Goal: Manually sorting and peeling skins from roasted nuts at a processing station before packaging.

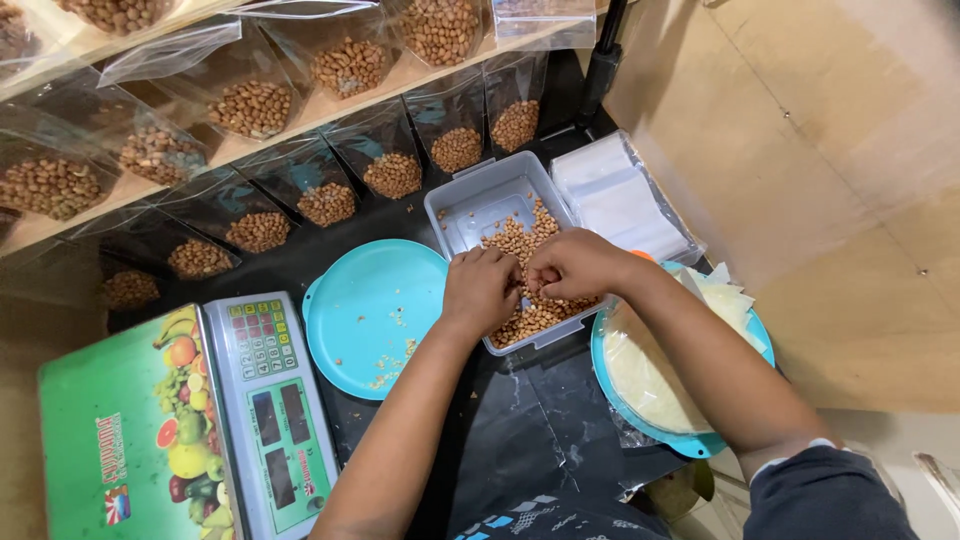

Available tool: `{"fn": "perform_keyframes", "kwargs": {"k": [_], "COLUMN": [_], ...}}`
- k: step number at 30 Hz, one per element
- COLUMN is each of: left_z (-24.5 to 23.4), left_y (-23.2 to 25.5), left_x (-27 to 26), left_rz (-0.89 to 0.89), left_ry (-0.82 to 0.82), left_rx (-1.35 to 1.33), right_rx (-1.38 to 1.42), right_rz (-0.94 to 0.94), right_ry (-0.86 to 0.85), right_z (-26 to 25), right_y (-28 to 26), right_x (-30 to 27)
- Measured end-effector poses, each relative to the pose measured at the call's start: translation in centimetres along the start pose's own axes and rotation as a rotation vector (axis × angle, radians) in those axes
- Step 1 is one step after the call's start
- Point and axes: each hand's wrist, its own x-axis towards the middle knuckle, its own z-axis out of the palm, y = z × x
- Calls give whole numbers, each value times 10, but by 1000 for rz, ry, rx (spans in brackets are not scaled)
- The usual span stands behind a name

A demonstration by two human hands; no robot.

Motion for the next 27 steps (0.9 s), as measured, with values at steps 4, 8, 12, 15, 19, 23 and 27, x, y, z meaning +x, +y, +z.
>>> {"fn": "perform_keyframes", "kwargs": {"k": [4,8,12,15,19,23,27], "left_z": [-3,-10,-9,-8,-2,-1,1], "left_y": [4,4,5,4,2,2,1], "left_x": [1,1,0,1,1,1,1], "left_rz": [-8,12,27,19,16,-23,1], "left_ry": [-19,-21,8,9,29,15,27], "left_rx": [-22,-45,-84,-73,-64,-23,-19], "right_rx": [-59,-122,-190,-197,-166,-152,-121], "right_rz": [-72,-138,-254,-250,-259,-181,-110], "right_ry": [120,181,162,101,81,76,109], "right_z": [13,18,16,15,16,27,31], "right_y": [-8,-12,-17,-17,-13,-12,-16], "right_x": [-12,-17,-18,-15,-13,-12,-15]}}
